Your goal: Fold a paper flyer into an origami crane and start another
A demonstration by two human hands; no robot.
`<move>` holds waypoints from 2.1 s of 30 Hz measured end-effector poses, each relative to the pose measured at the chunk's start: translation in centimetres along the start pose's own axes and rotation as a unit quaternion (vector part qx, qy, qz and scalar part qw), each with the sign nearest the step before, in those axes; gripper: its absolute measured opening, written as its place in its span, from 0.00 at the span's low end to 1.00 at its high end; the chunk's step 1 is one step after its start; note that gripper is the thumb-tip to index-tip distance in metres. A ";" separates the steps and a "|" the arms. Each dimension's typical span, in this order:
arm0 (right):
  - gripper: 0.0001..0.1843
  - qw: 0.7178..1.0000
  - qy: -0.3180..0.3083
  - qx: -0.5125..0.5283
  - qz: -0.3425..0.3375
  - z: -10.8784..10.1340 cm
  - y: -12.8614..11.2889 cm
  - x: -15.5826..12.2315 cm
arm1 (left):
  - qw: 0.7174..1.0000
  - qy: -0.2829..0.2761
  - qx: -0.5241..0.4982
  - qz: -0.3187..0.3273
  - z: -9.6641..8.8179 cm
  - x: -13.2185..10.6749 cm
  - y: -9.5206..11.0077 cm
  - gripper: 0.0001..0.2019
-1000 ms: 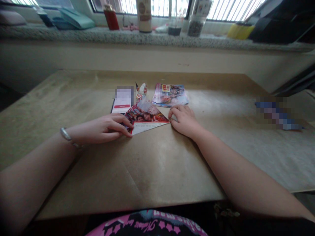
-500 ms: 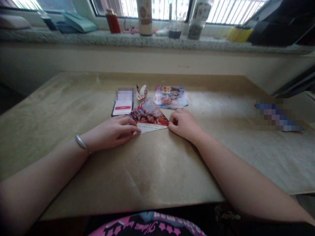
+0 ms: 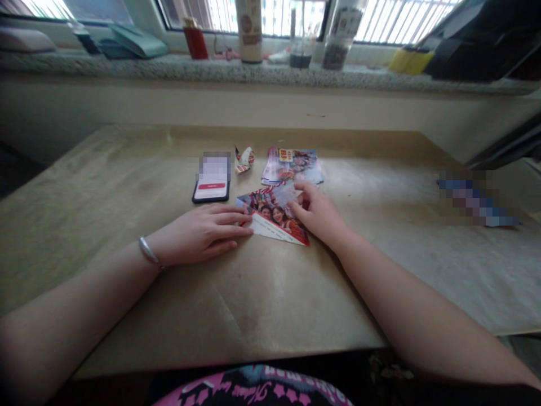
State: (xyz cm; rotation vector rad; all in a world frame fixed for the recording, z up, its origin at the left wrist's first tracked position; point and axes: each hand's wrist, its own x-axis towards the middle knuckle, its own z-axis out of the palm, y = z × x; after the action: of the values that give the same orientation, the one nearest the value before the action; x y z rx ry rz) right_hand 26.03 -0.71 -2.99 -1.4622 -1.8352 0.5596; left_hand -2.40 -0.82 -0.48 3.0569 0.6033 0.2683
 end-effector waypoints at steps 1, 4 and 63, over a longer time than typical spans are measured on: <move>0.25 1.000 0.003 0.021 0.005 0.0 0.1 0.0 | 1.000 0.006 0.010 -0.008 0.0 0.0 0.0 0.16; 0.32 0.999 -0.006 0.051 0.004 0.0 0.3 0.0 | 0.998 0.024 0.040 -0.034 0.0 0.1 0.0 0.16; 0.30 0.998 -0.017 0.058 -0.018 0.2 -0.7 -0.5 | 0.986 0.100 0.113 -0.074 0.2 0.2 0.2 0.19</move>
State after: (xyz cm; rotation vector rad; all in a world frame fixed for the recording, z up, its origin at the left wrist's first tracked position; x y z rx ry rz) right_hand 25.50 -1.41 -2.73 -1.3484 -1.8197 0.6661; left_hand -2.13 -0.96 -0.62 3.1985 0.9263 0.5437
